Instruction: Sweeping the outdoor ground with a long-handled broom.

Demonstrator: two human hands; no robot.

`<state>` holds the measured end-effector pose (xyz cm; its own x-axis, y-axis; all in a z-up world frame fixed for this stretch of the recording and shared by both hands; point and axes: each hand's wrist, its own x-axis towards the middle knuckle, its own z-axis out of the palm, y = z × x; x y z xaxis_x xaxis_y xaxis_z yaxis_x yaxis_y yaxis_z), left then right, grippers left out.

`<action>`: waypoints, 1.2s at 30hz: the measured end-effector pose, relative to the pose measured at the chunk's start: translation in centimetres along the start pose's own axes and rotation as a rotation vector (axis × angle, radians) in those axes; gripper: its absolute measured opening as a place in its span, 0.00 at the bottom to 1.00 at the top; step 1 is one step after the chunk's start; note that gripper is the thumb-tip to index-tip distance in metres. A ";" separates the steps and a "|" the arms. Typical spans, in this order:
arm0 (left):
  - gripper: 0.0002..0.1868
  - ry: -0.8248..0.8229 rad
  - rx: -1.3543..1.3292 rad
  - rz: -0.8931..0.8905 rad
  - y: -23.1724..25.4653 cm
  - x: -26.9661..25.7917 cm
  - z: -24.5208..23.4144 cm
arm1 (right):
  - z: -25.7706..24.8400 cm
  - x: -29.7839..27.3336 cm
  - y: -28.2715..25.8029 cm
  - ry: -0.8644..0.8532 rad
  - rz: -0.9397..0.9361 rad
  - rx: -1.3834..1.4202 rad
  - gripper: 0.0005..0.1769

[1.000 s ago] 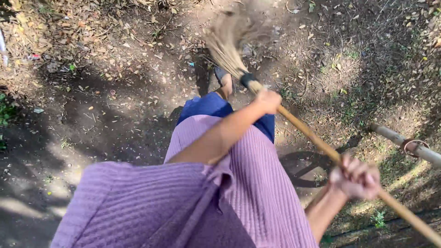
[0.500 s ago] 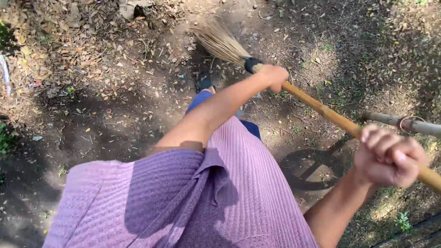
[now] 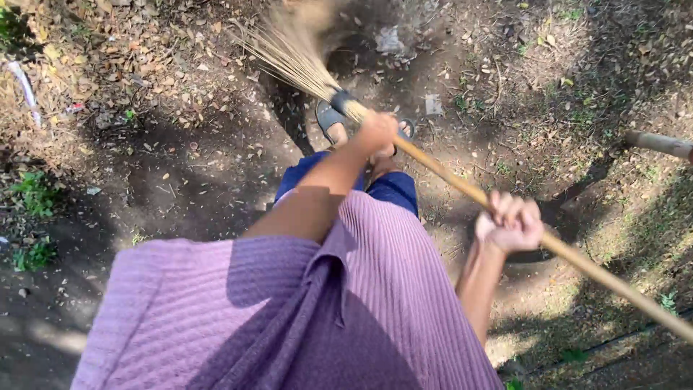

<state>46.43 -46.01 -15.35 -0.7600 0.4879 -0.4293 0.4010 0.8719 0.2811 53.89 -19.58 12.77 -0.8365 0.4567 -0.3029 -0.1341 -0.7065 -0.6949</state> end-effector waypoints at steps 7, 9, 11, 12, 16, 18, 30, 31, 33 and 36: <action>0.24 -0.666 0.242 -0.169 -19.5 -7.2 -24.1 | 8.0 1.2 12.1 0.053 0.322 0.234 0.16; 0.21 -0.577 0.152 -0.165 -18.5 -7.5 -28.5 | 9.4 1.6 10.4 -0.060 0.274 0.265 0.16; 0.18 -0.484 0.123 -0.079 -15.6 -4.6 -28.2 | 9.6 2.3 5.6 -0.191 0.157 0.173 0.17; 0.16 -0.398 0.091 0.015 -13.9 -2.8 -28.2 | 9.7 2.9 2.8 -0.309 0.037 0.073 0.18; 0.18 -0.338 -0.035 0.218 -1.8 3.0 -28.2 | 8.9 0.6 -8.4 -0.588 -0.267 -0.222 0.14; 0.13 -0.242 -0.180 0.390 4.7 7.4 -24.6 | 8.0 -1.8 -13.2 -0.396 -0.374 -0.558 0.14; 0.10 -0.255 -0.117 -0.073 -10.9 13.5 -6.7 | 3.8 11.7 8.7 0.033 0.066 -0.066 0.16; 0.10 -0.265 -0.119 -0.082 -13.9 13.0 -8.6 | 4.6 13.4 10.9 0.038 0.079 -0.066 0.16; 0.10 -0.247 0.016 -0.225 -20.7 13.2 -13.0 | 6.5 17.2 15.8 0.216 0.200 0.142 0.17; 0.10 -0.239 0.127 -0.259 -21.6 13.6 -19.8 | 7.1 22.5 16.6 0.190 0.256 0.290 0.18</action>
<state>17.35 -59.02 -10.27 -0.7096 0.2332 -0.6649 0.2828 0.9586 0.0344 29.07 -24.83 -0.96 -0.7533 0.3189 -0.5752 -0.1011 -0.9204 -0.3778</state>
